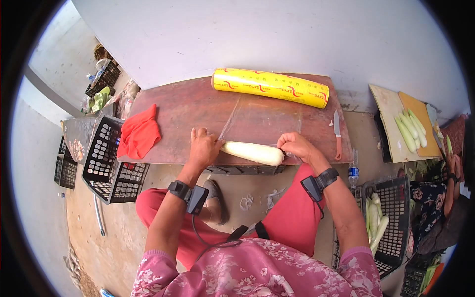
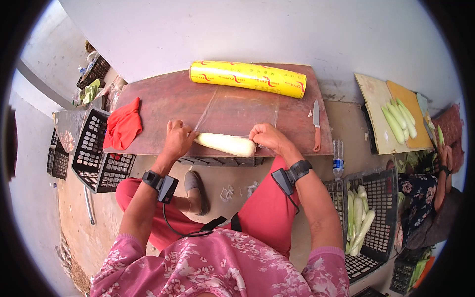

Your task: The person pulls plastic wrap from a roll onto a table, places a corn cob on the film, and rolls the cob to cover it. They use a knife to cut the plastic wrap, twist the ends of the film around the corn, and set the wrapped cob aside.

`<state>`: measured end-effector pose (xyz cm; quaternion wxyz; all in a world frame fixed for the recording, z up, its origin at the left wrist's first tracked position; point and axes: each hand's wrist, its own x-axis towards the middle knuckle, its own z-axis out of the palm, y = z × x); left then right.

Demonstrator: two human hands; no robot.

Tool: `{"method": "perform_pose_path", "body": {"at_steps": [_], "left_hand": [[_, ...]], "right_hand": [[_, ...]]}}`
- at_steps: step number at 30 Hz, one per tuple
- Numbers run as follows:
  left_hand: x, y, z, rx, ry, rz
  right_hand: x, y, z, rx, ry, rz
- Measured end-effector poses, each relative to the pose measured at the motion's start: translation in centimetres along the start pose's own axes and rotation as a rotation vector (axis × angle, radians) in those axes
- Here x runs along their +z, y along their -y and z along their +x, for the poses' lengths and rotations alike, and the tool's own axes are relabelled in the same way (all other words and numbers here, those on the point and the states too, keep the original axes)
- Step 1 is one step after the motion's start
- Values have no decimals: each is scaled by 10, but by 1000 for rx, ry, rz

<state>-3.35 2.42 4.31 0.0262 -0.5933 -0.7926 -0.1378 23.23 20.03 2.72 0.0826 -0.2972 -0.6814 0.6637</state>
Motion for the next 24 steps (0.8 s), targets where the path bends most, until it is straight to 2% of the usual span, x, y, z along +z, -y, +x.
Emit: {"method": "perform_pose_path", "body": {"at_steps": [5, 8, 20, 24], "left_hand": [[-4, 1, 0, -8, 45, -2], [-4, 3, -1, -13, 57, -13], [-4, 7, -5, 2, 85, -20], [-13, 3, -5, 12, 108, -9]], "right_hand": [[0, 5, -5, -17, 42, 82], [6, 4, -5, -96, 30, 25], [14, -19, 10, -317, -286, -231], [18, -7, 5, -255, -328, -243]]}}
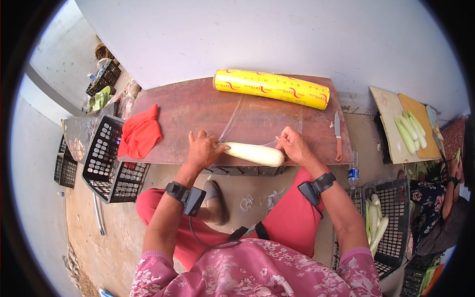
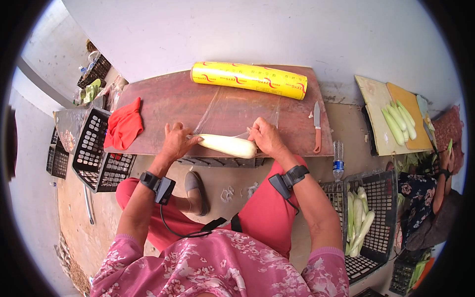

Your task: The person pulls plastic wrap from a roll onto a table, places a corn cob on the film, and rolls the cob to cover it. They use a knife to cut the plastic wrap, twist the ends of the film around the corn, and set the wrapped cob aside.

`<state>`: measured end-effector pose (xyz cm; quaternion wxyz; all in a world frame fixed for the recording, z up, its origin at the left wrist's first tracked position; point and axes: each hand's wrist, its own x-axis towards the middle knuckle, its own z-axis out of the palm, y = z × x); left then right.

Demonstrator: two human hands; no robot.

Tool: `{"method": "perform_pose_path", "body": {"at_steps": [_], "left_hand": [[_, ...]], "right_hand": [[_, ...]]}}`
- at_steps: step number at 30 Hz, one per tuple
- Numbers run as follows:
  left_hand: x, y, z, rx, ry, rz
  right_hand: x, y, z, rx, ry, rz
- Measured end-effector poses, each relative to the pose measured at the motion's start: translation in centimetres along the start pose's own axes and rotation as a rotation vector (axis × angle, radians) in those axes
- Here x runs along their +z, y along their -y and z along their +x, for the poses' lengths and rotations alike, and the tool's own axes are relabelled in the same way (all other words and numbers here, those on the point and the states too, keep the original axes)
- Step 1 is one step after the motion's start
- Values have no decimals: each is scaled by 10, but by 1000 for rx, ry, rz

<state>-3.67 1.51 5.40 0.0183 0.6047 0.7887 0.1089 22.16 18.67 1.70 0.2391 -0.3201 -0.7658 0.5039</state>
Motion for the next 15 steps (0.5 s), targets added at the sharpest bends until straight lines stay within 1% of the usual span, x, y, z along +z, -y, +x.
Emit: {"method": "perform_pose_path", "body": {"at_steps": [3, 6, 9, 12, 15], "left_hand": [[-10, -5, 2, -36, 109, 31], [-16, -6, 2, -21, 134, 37], [-8, 4, 3, 1, 81, 4], [-3, 9, 5, 11, 30, -100], [-2, 12, 8, 41, -15, -100]], "right_hand": [[0, 1, 1, 12, -11, -27], [0, 0, 1, 27, -21, -43], [0, 1, 1, 54, -16, -57], [2, -2, 1, 84, 7, -47], [2, 2, -2, 88, 33, -35]]}}
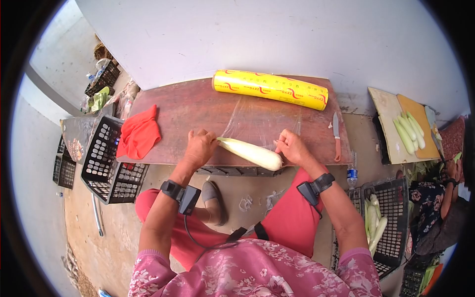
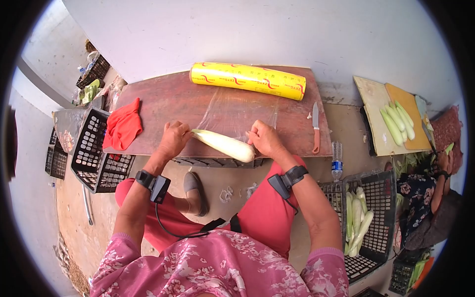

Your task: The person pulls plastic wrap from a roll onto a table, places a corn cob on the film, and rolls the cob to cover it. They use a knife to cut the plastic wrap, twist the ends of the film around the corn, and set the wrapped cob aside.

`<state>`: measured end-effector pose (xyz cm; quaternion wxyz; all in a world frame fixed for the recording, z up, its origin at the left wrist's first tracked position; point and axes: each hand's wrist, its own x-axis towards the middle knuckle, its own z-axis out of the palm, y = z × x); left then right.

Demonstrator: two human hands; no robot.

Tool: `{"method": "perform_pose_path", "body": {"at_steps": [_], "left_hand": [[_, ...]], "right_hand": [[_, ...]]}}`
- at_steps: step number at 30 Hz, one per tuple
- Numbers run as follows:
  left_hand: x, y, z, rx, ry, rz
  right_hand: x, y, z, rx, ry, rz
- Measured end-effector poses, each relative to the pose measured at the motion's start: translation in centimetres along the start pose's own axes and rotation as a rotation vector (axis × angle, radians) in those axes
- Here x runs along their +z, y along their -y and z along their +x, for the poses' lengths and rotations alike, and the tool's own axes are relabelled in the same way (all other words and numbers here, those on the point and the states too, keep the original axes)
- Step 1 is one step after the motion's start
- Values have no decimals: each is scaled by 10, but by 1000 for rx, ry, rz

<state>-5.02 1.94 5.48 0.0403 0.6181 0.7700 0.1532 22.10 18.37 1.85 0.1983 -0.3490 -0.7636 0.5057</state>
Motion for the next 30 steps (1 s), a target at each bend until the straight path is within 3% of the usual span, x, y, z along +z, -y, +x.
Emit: {"method": "perform_pose_path", "body": {"at_steps": [6, 12, 15, 24, 30], "left_hand": [[-8, -8, 4, 173, -263, 224], [-24, -16, 8, 386, -247, 70], [-19, -6, 8, 286, -121, -101], [-19, 11, 20, 279, 213, -228], [-17, 14, 27, 339, 232, -236]], "right_hand": [[-3, 8, -7, -171, 2, -253], [-2, 5, -7, -200, 41, -218], [-2, 3, -6, -193, 52, -197], [0, 1, -4, -129, 83, -152], [0, -3, -2, -95, 97, -140]]}}
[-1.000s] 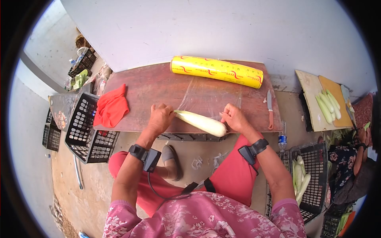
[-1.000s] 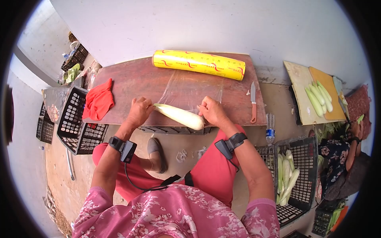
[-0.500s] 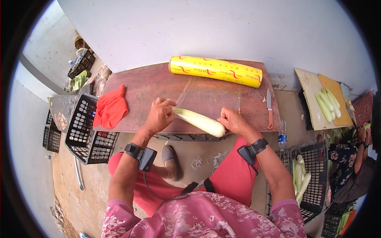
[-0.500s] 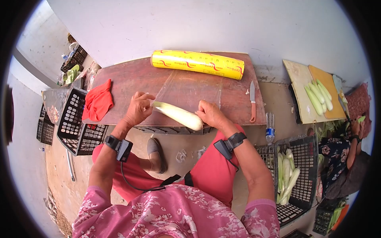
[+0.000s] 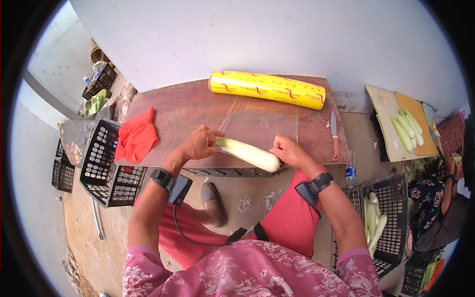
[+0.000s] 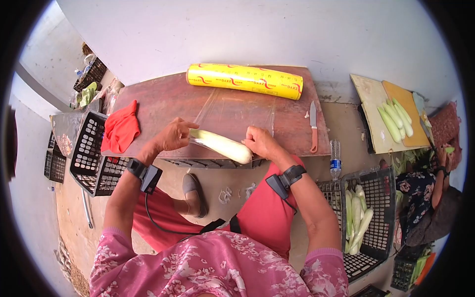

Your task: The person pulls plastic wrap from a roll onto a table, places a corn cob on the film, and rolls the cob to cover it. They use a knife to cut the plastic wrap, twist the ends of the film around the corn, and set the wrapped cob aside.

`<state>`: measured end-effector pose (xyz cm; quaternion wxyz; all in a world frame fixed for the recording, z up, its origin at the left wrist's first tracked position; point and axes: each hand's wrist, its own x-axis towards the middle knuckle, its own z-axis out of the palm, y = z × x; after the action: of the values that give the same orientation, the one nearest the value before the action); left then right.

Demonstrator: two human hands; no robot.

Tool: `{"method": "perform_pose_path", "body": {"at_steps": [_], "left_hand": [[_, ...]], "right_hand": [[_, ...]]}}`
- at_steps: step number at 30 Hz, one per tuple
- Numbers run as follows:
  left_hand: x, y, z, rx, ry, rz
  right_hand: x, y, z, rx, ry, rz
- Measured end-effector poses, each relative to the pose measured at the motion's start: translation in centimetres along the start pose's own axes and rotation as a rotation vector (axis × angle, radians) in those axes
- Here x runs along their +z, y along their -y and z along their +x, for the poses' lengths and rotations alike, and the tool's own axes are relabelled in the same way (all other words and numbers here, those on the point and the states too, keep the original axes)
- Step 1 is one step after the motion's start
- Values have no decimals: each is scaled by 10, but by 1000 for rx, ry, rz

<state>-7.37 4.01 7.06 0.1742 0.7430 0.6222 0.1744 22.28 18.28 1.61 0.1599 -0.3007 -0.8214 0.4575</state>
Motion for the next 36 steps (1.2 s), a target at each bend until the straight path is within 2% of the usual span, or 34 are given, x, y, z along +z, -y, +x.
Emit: {"method": "perform_pose_path", "body": {"at_steps": [3, 6, 9, 12, 15, 21, 26, 30, 33, 36], "left_hand": [[-5, 1, 5, -115, 184, -106], [-4, 8, 7, -84, 171, -149], [-3, 9, 7, -168, 155, -247], [7, 19, 5, -124, 101, -211], [9, 19, 0, -233, 106, -294], [15, 17, 6, -396, 135, -164], [17, 12, 9, -368, 87, -52], [14, 3, 9, -347, 68, -107], [22, 5, 8, -297, 146, -131], [31, 18, 7, -174, 161, -18]], "right_hand": [[0, -1, 1, 0, -1, -3], [1, -4, 1, -14, -15, -3], [2, 0, 1, -2, -36, 4], [0, -1, 1, 29, -68, -8], [2, -9, 5, 48, -115, -8], [4, -22, 10, 152, -147, 12], [-1, -12, 7, 172, -144, 4], [-11, -9, -2, 72, -108, 24], [-14, -18, -4, 53, -56, 27], [-19, -15, -8, 25, -60, -54]]}}
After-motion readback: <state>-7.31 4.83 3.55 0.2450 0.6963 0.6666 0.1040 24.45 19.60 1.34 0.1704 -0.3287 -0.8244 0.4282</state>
